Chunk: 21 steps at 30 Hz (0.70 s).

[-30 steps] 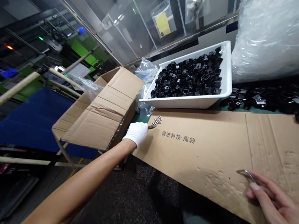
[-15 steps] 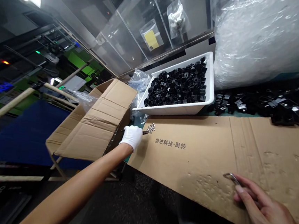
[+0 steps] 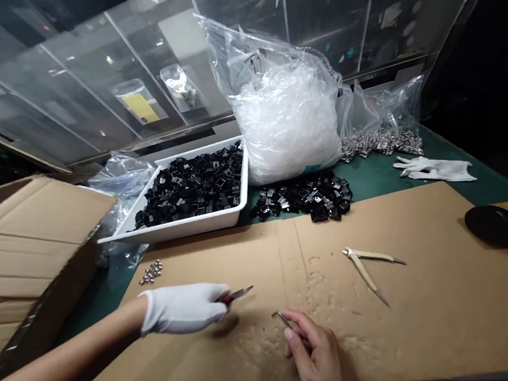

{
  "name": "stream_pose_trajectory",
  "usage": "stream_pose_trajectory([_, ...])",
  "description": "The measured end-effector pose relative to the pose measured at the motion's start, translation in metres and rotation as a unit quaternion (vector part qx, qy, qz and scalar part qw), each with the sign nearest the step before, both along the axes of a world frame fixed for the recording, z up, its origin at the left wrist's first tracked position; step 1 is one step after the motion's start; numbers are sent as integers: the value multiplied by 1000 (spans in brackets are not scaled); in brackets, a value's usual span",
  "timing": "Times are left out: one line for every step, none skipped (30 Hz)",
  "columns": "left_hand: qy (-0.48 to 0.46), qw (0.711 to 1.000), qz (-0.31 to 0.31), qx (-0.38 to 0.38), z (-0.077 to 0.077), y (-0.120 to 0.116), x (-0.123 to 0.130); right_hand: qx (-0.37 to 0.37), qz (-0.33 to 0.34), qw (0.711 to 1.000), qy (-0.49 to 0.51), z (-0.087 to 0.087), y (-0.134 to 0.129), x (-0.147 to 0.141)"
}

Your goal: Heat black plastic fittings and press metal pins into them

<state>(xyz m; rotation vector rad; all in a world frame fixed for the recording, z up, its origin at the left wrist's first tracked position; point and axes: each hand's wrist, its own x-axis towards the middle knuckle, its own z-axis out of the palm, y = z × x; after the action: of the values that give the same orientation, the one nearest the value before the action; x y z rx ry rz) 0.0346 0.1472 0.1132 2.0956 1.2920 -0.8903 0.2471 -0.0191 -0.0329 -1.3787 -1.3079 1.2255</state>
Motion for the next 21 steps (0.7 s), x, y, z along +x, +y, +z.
stream_pose_trajectory([-33,999,-6,-33,2,5,20,11,-5,1000,4,-2,-4,3])
stream_pose_trajectory([-58,997,-13,-48,3,11,38,23,-14,1000,6,-4,-7,7])
stream_pose_trajectory([-71,996,-17,-53,3,17,54,34,-25,999,5,-7,-11,11])
stream_pose_trajectory([-72,996,-20,-43,2,23,69,45,-39,998,1,-10,-14,16])
stream_pose_trajectory([-67,997,-25,-30,0,29,82,55,-52,997,-4,-14,-17,21])
stream_pose_trajectory([-56,998,-30,-15,-3,34,94,63,-64,996,-11,-17,-20,26])
stream_pose_trajectory([-46,998,-38,3,-6,39,106,69,-72,995,-18,-19,-22,32])
stream_pose_trajectory([-36,998,-51,27,-9,44,117,71,-78,994,-24,-21,-24,36])
stream_pose_trajectory([-28,996,-68,56,-13,47,128,70,-80,994,-27,-23,-25,40])
stream_pose_trajectory([-21,992,-85,90,-16,51,137,67,-82,994,-26,-24,-25,43])
stream_pose_trajectory([-15,987,-101,123,-20,54,146,65,-82,994,-23,-24,-25,44])
stream_pose_trajectory([-9,982,-113,153,-23,56,154,65,-83,994,-19,-24,-25,46])
stream_pose_trajectory([-2,977,-122,177,-25,59,160,66,-82,994,-13,-24,-24,46])
stream_pose_trajectory([8,972,-128,195,-28,61,166,68,-82,994,-7,-23,-23,47])
stream_pose_trajectory([19,969,-132,209,-29,63,171,70,-81,994,-2,-23,-22,47])
stream_pose_trajectory([32,965,-136,223,-31,65,175,71,-79,994,2,-22,-22,47])
stream_pose_trajectory([43,961,-138,236,-31,67,178,72,-77,994,5,-21,-21,47])
stream_pose_trajectory([53,957,-140,249,-32,68,181,72,-77,994,8,-21,-20,47])
stream_pose_trajectory([60,954,-140,258,-32,70,183,72,-75,995,11,-21,-20,48])
stream_pose_trajectory([64,952,-138,265,-32,72,185,73,-74,995,13,-21,-20,48])
stream_pose_trajectory([64,951,-137,270,-32,73,187,74,-72,995,15,-21,-20,48])
